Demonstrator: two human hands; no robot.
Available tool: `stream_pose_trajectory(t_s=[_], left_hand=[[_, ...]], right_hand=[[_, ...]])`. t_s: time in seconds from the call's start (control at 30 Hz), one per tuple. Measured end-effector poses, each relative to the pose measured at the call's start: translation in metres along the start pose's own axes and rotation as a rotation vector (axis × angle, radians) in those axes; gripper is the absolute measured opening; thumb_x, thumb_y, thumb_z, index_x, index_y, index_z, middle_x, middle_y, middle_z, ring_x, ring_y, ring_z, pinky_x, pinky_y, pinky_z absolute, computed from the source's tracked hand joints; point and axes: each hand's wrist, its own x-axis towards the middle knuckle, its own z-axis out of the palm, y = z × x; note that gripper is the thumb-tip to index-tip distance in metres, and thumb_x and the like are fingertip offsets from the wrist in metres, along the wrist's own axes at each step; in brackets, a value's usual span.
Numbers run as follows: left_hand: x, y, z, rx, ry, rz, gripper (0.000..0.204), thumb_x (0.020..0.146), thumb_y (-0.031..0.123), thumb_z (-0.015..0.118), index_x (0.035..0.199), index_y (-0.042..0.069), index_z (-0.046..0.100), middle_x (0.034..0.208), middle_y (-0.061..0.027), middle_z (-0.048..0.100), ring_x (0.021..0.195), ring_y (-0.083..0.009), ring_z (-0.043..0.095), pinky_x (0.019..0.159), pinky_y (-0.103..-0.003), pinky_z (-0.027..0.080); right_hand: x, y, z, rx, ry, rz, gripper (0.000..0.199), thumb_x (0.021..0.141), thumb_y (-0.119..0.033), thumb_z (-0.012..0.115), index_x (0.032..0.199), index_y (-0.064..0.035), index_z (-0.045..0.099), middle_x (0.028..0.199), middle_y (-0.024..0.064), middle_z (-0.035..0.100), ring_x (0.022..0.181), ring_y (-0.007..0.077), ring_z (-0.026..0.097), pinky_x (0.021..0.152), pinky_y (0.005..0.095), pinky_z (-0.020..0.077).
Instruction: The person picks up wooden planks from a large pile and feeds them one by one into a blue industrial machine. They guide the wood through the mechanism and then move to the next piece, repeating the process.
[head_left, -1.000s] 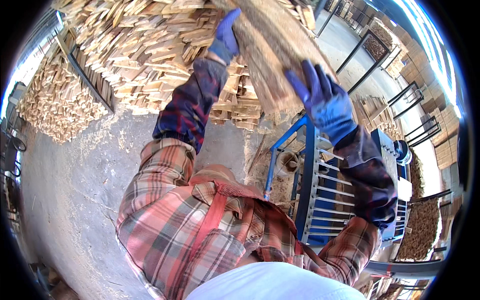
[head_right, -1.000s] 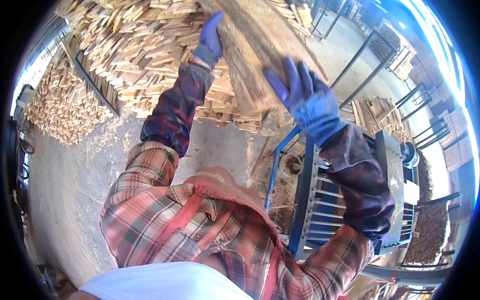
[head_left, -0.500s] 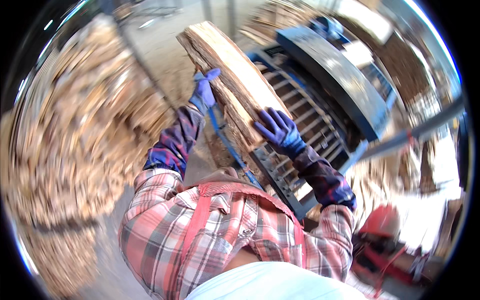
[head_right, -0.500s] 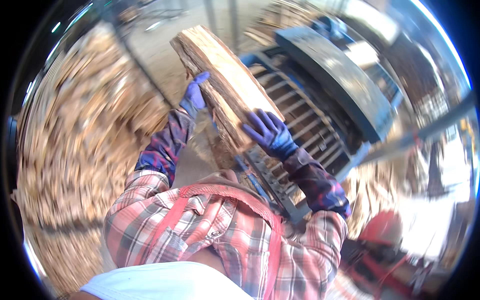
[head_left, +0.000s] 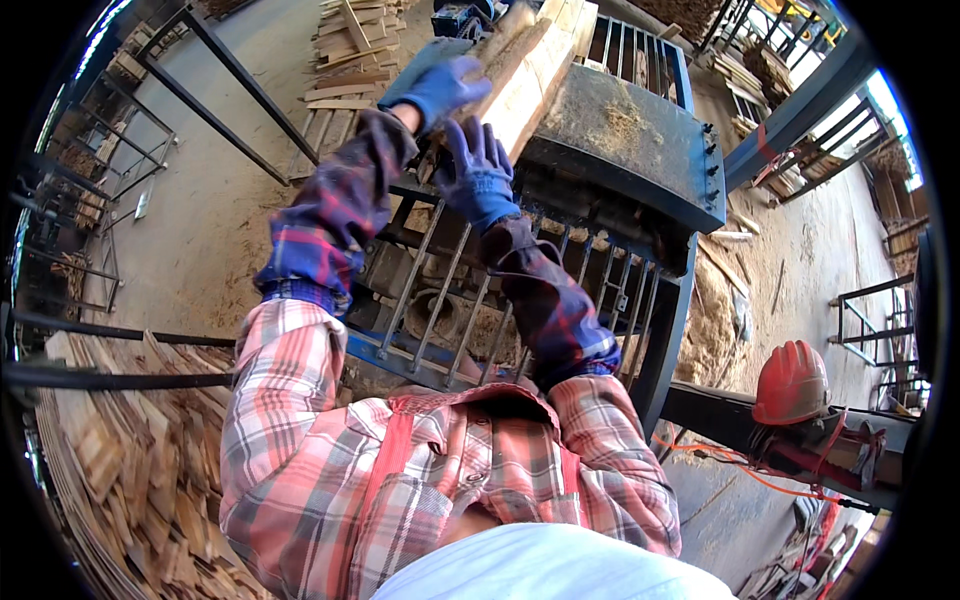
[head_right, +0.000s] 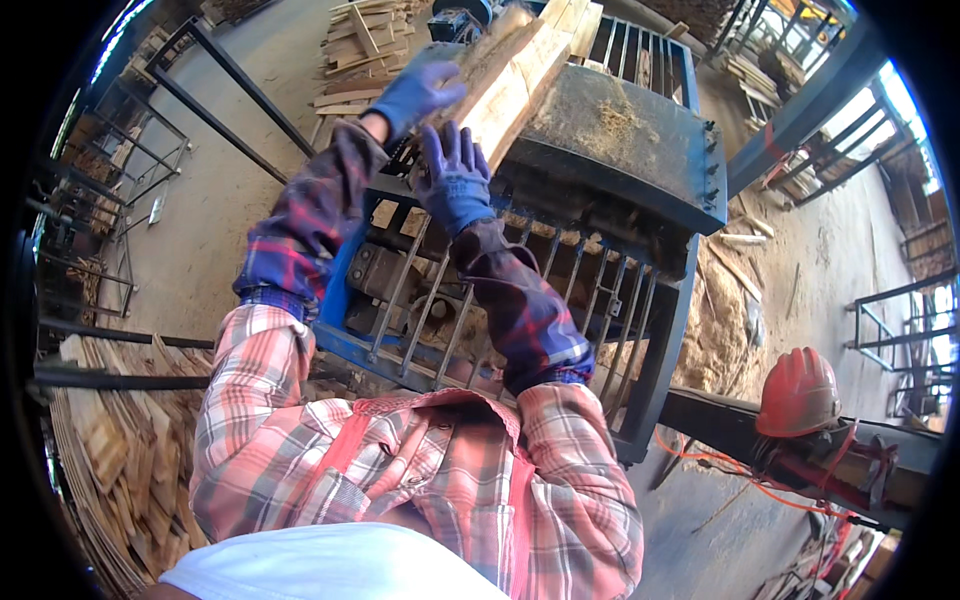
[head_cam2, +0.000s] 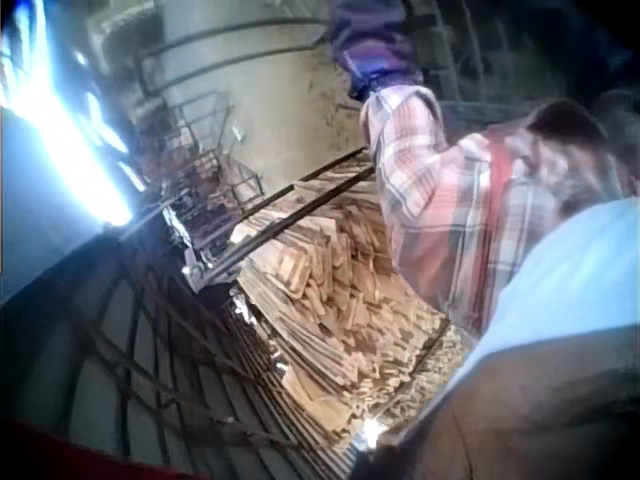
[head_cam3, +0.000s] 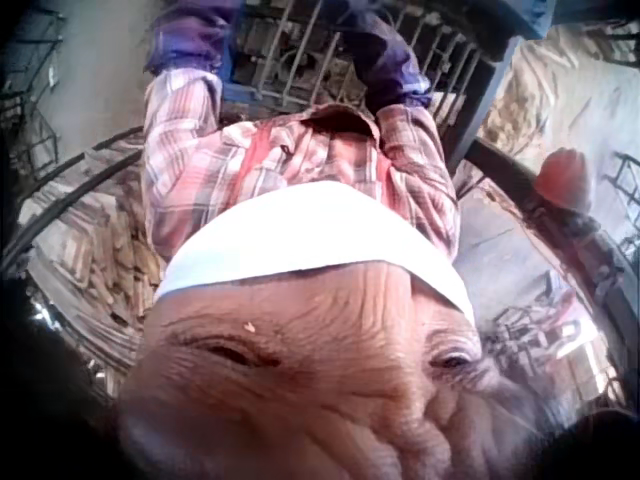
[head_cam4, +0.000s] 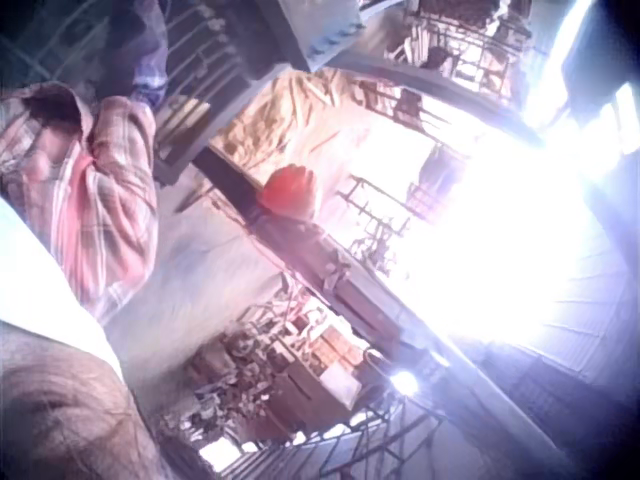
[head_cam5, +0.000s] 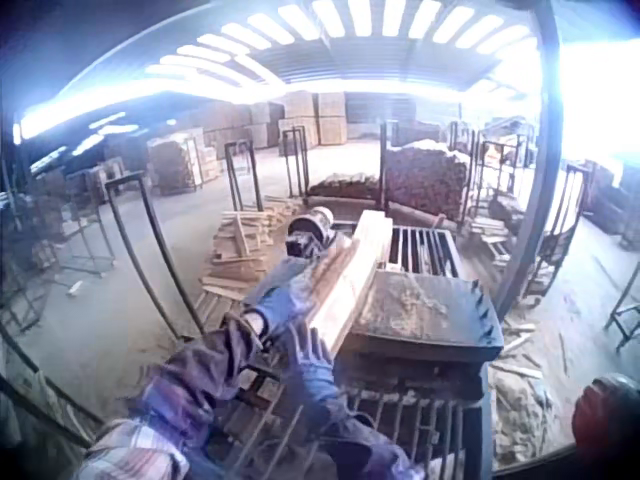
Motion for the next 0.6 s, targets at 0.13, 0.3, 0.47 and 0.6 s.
stream_pose_trajectory(t_s=[0.13,0.3,0.47,0.6], left_hand=[[-0.033,-0.054,0.051,0.348,0.053,-0.078,0.066,0.087,0.048,0.061,0.130,-0.001,0.053,0.130,-0.0236,0.055,0.122,-0.0356,0.052,0.102,-0.039,0.041],[-0.052,-0.024,0.086,0.235,0.117,-0.011,0.044,0.084,0.030,0.065,0.115,0.000,0.059,0.115,-0.0224,0.059,0.105,-0.0398,0.058,0.090,-0.043,0.047],[-0.088,-0.019,0.152,-0.170,0.099,0.113,0.040,0.082,0.024,0.064,0.114,0.000,0.058,0.113,-0.0230,0.059,0.106,-0.0391,0.058,0.090,-0.040,0.048],[-0.157,-0.004,0.204,-0.433,-0.109,-0.229,0.056,0.085,0.035,0.069,0.121,-0.005,0.055,0.112,-0.0213,0.064,0.104,-0.0314,0.062,0.089,-0.037,0.048]], right_hand=[[-0.025,0.032,0.023,0.696,0.121,0.544,0.055,0.080,-0.037,0.069,0.119,-0.0017,0.054,0.112,0.0197,0.060,0.107,0.0326,0.059,0.092,0.0387,0.0458],[-0.047,0.131,0.070,1.054,-0.121,1.005,0.057,0.085,-0.043,0.066,0.110,0.0078,0.064,0.090,0.0139,0.068,0.078,0.0230,0.062,0.075,0.0333,0.0486],[-0.097,0.173,0.044,1.283,0.157,1.202,0.043,0.083,-0.037,0.075,0.093,0.0037,0.068,0.082,0.0078,0.068,0.070,0.0177,0.063,0.065,0.0332,0.0511],[-0.207,0.129,-0.027,1.270,0.200,1.137,0.033,0.089,-0.033,0.070,0.102,-0.0026,0.066,0.089,0.0016,0.067,0.079,0.0131,0.063,0.073,0.0301,0.0505]])
